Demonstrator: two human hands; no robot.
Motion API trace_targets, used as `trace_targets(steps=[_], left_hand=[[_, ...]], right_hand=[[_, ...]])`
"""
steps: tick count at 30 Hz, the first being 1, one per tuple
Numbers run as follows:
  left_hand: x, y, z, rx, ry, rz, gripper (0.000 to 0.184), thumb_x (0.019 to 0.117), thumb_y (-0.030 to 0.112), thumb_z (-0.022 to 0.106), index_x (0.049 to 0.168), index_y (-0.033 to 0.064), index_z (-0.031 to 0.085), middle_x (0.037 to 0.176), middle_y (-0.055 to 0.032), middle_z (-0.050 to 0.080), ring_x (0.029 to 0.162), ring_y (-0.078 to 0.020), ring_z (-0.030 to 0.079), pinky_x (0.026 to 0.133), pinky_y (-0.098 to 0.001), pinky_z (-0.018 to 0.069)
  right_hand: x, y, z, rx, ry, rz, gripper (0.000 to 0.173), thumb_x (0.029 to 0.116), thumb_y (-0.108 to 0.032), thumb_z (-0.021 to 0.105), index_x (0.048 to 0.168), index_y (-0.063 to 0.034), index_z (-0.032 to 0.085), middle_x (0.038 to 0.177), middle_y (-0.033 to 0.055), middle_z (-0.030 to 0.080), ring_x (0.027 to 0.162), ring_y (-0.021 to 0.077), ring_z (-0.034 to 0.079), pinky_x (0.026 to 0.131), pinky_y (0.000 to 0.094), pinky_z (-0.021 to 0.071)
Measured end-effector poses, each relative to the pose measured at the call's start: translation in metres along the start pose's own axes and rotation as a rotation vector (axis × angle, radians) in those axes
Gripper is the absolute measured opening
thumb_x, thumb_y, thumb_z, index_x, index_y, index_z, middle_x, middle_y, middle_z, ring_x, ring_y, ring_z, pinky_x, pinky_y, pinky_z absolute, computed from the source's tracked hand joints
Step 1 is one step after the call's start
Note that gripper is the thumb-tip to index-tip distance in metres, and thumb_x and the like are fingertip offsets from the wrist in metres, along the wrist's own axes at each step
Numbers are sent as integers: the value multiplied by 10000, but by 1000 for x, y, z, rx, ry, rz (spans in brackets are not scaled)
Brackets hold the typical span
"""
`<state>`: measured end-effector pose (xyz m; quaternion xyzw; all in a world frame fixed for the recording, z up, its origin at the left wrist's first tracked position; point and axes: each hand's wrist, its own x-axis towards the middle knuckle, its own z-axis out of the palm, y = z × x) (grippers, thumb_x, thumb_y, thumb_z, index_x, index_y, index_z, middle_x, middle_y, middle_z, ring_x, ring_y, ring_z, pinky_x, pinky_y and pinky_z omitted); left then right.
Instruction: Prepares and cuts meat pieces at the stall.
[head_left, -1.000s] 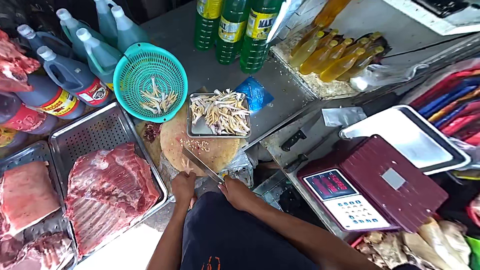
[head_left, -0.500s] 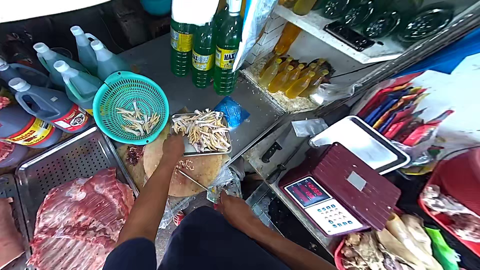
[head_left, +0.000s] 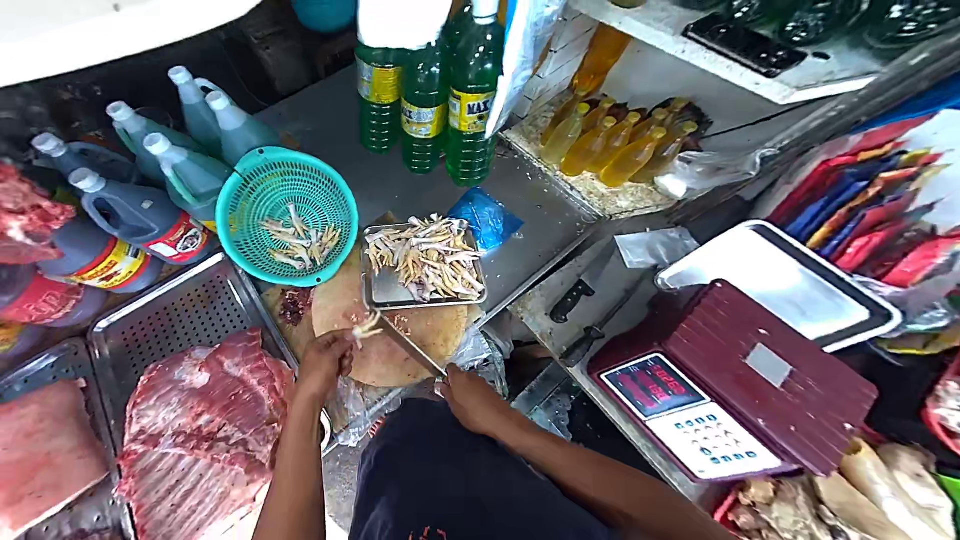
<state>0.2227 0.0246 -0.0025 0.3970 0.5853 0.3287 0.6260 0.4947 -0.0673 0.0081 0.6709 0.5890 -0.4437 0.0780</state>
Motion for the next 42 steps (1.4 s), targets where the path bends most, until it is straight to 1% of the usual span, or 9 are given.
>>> trace_targets(steps=[2, 4, 6, 15, 23, 27, 32, 38, 42], left_hand=[[-4, -20, 1, 549, -10, -2, 218, 1009, 213, 653, 1118, 46, 742, 821, -69, 686, 668, -157, 631, 637, -331, 549], [-4, -23, 10, 1000, -94, -53, 310, 1025, 281, 598, 1205, 64, 729, 1153, -170, 727, 1112, -324, 690, 994, -555, 537], [-5, -24, 20, 1181, -125, -70, 310, 1031, 267, 557, 1196, 54, 711, 1202, -203, 702, 1188, -391, 654, 1004, -618, 512], [-10, -23, 28, 1291, -97, -86, 305, 1031, 270, 538, 1152, 41, 700, 1174, -199, 703, 1155, -393, 667, 942, -603, 541], [-25, -6, 46, 1299, -13, -347, 414, 998, 399, 531, 1069, 24, 690, 1176, -217, 694, 1144, -394, 672, 883, -623, 548], [-24, -22, 43, 1111, -7, -429, 456, 991, 440, 527, 1007, 13, 686, 1093, -209, 704, 1071, -367, 692, 874, -620, 541], [-19, -51, 35, 637, 40, -453, 420, 1039, 400, 496, 891, 40, 654, 687, -66, 705, 538, -169, 678, 529, -349, 578], [-26, -59, 48, 311, 170, -465, 421, 1062, 347, 489, 795, 52, 627, 595, -40, 645, 437, -139, 599, 424, -294, 509], [-29, -68, 55, 196, 202, -410, 451, 1101, 350, 456, 906, -2, 661, 693, -90, 726, 547, -192, 712, 524, -350, 615]], right_hand=[[2, -6, -12, -40, 6, -18, 455, 1091, -418, 428, 1258, -16, 563, 1048, 219, 685, 1024, 398, 694, 881, 593, 562], [2, -17, -22, -54, 33, -58, 444, 1092, -426, 432, 1234, -28, 566, 985, 189, 680, 962, 369, 697, 845, 570, 568], [-4, -26, -22, -73, 73, -106, 434, 1095, -456, 405, 1199, -62, 551, 895, 128, 655, 871, 315, 689, 782, 517, 570], [-9, -4, -3, -213, 20, -47, 475, 1103, -473, 352, 1235, -57, 540, 977, 164, 680, 973, 353, 704, 840, 537, 575], [-15, 5, 16, -175, -15, -11, 498, 1108, -437, 355, 1317, -19, 527, 1089, 214, 686, 1073, 391, 691, 910, 567, 561], [-30, -9, 5, -99, 63, -51, 474, 1105, -459, 359, 1262, -44, 526, 968, 157, 677, 960, 345, 703, 847, 522, 574], [-10, 7, 21, -153, -27, -28, 467, 1106, -422, 359, 1274, -23, 532, 1073, 206, 680, 1059, 384, 691, 901, 565, 560], [-26, -12, 10, -109, 52, -89, 445, 1106, -439, 370, 1233, -44, 530, 951, 158, 672, 944, 348, 702, 835, 530, 573], [-8, 6, 30, -162, -41, -45, 466, 1105, -422, 370, 1290, -24, 528, 1072, 210, 689, 1055, 393, 695, 894, 577, 561]])
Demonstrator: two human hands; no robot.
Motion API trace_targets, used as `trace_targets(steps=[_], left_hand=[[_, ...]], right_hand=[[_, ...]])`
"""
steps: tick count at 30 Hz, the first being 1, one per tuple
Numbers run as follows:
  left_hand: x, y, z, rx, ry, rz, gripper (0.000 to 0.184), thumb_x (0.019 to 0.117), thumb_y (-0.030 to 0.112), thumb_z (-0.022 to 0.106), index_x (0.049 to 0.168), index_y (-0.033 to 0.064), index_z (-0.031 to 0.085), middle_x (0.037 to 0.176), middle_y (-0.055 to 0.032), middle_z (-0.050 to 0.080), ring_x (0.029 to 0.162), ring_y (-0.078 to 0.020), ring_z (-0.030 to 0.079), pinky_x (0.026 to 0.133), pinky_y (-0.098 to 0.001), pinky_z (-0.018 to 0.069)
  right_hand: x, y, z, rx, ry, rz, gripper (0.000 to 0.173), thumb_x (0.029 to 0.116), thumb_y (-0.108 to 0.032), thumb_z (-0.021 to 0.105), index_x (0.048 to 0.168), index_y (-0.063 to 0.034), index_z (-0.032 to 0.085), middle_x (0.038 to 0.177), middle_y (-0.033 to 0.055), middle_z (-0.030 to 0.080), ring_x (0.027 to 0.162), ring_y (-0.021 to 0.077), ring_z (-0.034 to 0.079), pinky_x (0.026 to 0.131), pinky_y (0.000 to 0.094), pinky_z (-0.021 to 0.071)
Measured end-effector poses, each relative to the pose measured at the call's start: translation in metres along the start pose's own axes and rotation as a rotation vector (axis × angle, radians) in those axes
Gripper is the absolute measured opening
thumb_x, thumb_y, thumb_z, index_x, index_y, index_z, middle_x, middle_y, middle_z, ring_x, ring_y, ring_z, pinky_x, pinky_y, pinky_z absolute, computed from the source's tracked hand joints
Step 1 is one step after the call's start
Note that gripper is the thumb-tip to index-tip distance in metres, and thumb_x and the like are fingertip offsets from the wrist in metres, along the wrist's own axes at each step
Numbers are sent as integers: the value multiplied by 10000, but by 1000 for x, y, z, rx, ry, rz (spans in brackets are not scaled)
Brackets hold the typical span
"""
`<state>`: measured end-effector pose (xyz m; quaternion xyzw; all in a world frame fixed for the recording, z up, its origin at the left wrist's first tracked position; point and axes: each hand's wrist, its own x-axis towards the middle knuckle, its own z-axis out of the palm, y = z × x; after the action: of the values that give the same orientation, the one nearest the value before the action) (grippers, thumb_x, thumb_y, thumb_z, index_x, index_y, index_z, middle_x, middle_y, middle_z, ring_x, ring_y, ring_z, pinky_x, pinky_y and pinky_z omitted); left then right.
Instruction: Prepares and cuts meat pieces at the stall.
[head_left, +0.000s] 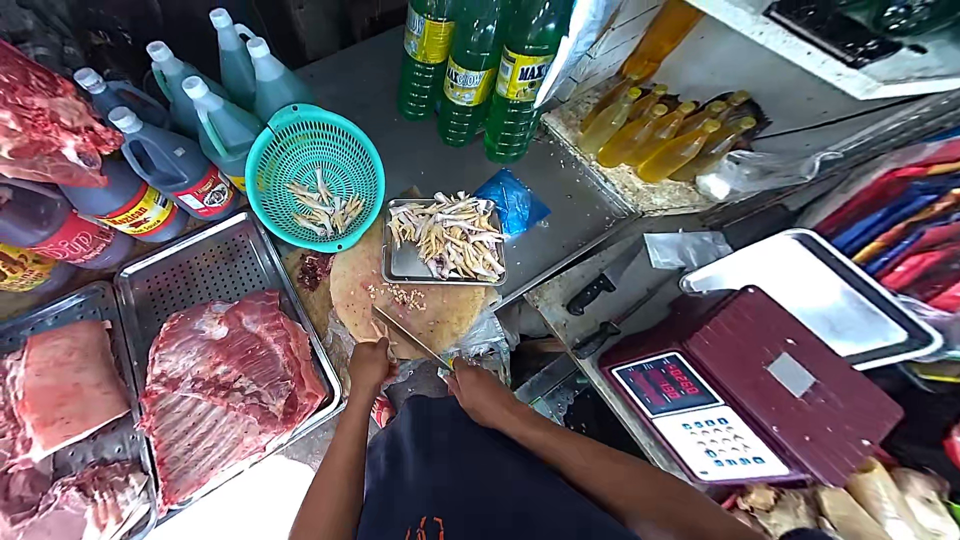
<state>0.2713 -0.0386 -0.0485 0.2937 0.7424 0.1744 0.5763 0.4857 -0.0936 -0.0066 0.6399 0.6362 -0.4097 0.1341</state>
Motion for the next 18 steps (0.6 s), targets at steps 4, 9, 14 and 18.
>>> trace_targets(steps=[4, 9, 14, 18], left_hand=[[-7, -20, 9, 268, -29, 95, 590, 1134, 377, 285, 926, 15, 702, 772, -76, 763, 630, -192, 738, 622, -394, 629], [-7, -25, 19, 497, 49, 150, 532, 1101, 402, 370, 889, 45, 702, 794, -72, 751, 730, -226, 740, 732, -480, 606], [-15, -2, 3, 520, 134, 169, 435, 984, 426, 615, 881, 12, 704, 871, -176, 701, 876, -348, 696, 806, -605, 542], [-11, 93, -58, 409, 244, 423, 513, 1069, 454, 528, 1064, -24, 715, 895, -162, 721, 830, -305, 701, 829, -548, 569]], right_hand=[[-12, -7, -19, 88, 57, -35, 438, 1102, -438, 389, 1225, -45, 538, 948, 158, 666, 935, 337, 697, 839, 527, 570], [-7, 3, 11, 72, -45, -17, 477, 1101, -427, 377, 1251, -7, 545, 1049, 214, 687, 1039, 395, 696, 896, 572, 560], [-5, 13, -15, 131, -10, 19, 473, 1099, -430, 407, 1264, -12, 553, 1059, 202, 687, 1044, 373, 692, 918, 558, 554], [1, 45, -22, 105, 69, 42, 484, 1097, -455, 396, 1241, -21, 554, 1037, 204, 677, 1024, 379, 690, 890, 561, 558]])
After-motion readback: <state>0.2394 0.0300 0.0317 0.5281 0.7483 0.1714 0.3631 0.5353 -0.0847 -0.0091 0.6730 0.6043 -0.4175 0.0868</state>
